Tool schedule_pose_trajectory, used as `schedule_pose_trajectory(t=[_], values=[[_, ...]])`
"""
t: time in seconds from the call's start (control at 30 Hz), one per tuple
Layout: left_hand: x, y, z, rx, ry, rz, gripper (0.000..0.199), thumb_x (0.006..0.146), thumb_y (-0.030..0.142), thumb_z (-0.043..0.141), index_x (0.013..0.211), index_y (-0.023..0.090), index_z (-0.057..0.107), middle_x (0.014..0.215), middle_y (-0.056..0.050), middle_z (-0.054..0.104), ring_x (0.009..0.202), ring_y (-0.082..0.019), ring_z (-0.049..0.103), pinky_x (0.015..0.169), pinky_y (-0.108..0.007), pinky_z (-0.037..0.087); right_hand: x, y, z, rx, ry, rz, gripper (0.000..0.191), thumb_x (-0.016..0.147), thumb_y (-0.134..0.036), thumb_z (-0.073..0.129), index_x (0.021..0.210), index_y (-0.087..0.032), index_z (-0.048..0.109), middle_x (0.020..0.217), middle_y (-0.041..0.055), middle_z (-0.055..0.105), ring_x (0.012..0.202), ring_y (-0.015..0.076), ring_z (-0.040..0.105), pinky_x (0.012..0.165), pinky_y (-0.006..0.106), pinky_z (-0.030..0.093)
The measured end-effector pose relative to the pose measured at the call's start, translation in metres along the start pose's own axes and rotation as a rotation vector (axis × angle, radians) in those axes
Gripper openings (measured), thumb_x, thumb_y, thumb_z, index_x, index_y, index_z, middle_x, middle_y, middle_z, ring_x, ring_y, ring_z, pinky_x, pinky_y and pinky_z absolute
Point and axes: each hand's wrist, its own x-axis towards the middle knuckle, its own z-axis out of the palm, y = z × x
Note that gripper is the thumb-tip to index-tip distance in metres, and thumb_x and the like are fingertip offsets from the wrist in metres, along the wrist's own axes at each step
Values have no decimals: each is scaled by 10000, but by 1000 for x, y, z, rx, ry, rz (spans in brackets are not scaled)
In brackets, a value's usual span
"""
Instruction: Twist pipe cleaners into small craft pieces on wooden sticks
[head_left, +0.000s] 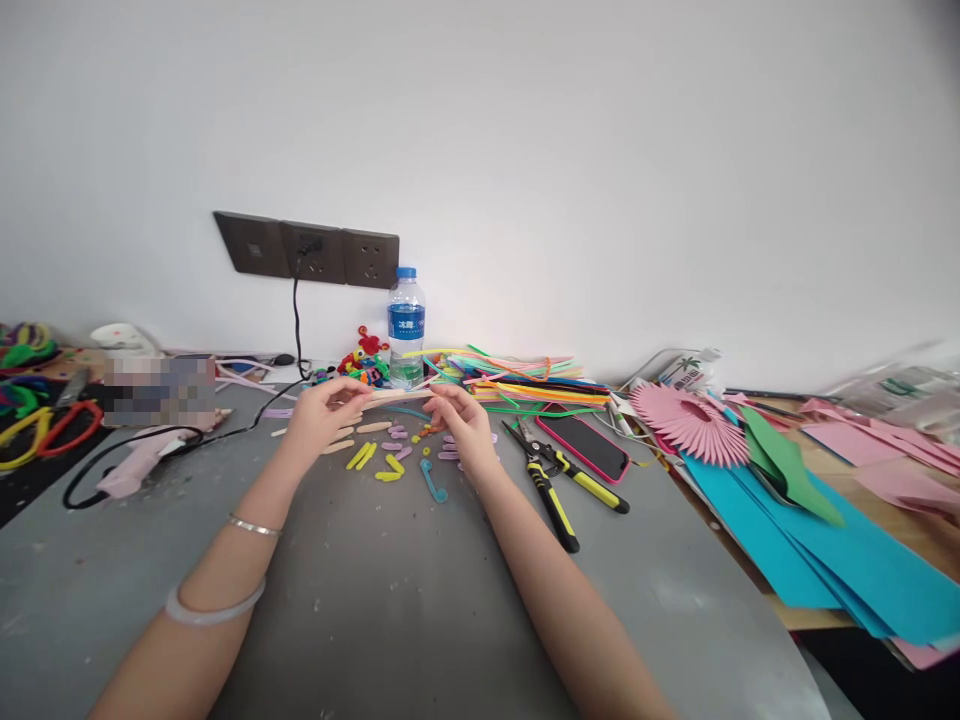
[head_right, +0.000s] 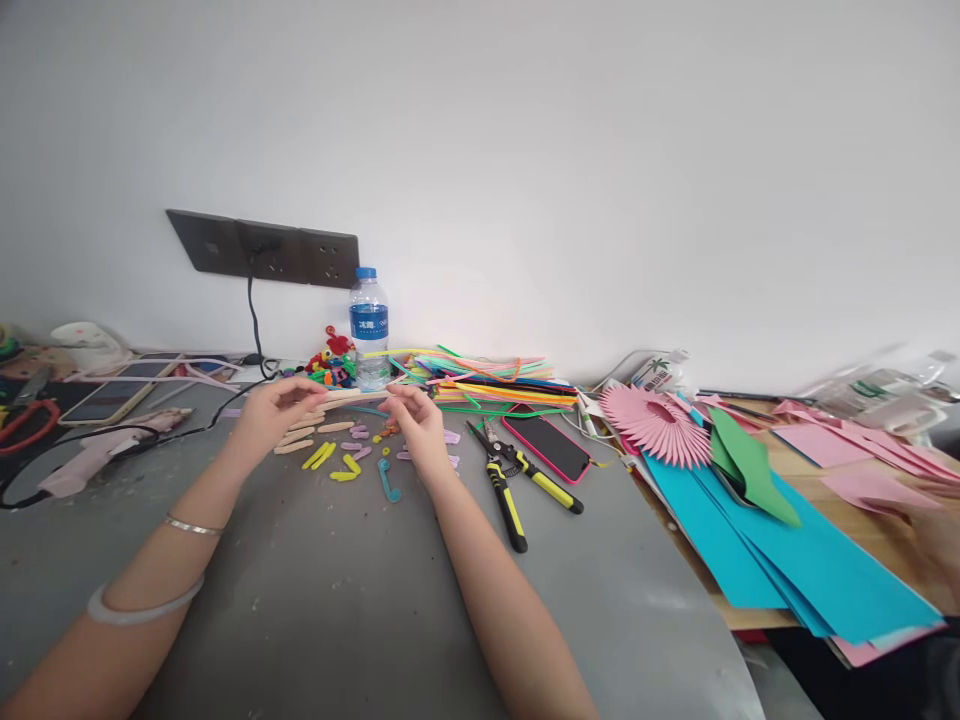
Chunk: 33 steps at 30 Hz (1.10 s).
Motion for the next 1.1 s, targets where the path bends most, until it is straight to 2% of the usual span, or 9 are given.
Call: schedule_pose_trajectory(t=[0.1,0.17,0.37,0.47,0.63,0.77,0.87,1.0,1.1], values=[[3,-7,-12,130,2,-128,346,710,505,691,812,178,739,624,-18,668,543,-163,565,512,-251,419,2,1,-2,23,34,-23,379,765,-489,714,1014,-207,664,785,7,685,570,104,538,550,236,428],[4,-12,-13,221,-33,-161,357,709,522,679,796,183,751,589,-16,658,524,-170,558,506,-259,398,2,1,-1,35,34,-26,381,770,-491,705,1014,-203,656,781,7,675,565,102,532,544,236,419],[3,-21,0,469,-33,-162,312,729,499,654,751,209,767,676,-57,715,640,-232,623,567,-287,387,1,0,1,41,17,-12,355,779,-475,687,1008,-208,641,787,6,664,562,104,522,539,242,408],[4,-25,-1,557,-48,-154,296,734,481,646,761,219,779,743,-72,737,704,-251,637,590,-294,390,0,1,1,50,9,-9,340,779,-458,691,1002,-206,641,784,3,662,561,101,523,539,240,400],[6,-24,-27,532,-102,-194,364,749,556,611,786,235,777,809,-59,763,746,-240,642,621,-282,401,0,1,0,54,20,-17,332,785,-449,686,1007,-207,644,782,5,665,564,106,532,546,246,405],[5,-22,-47,602,-242,-321,421,712,619,619,702,220,755,581,-32,683,569,-207,569,545,-278,348,0,1,1,58,19,-20,331,784,-446,690,1007,-206,645,774,5,664,562,104,531,548,246,402],[4,-25,-48,664,-340,-385,363,664,581,673,690,226,747,540,-11,646,532,-188,546,525,-268,327,0,1,1,49,16,-8,328,783,-444,691,1007,-209,643,777,5,664,559,104,529,545,245,398],[2,-31,-45,727,-333,-348,232,625,463,710,636,232,706,617,0,656,576,-175,567,514,-251,313,0,1,0,33,17,-19,328,789,-444,683,1015,-211,637,780,3,661,563,106,527,548,246,408],[2,-26,-48,657,-328,-283,273,657,482,687,595,217,672,573,2,603,535,-164,524,494,-252,308,-1,1,0,5,10,-23,332,791,-451,688,1017,-214,635,782,4,659,564,106,522,549,246,418]])
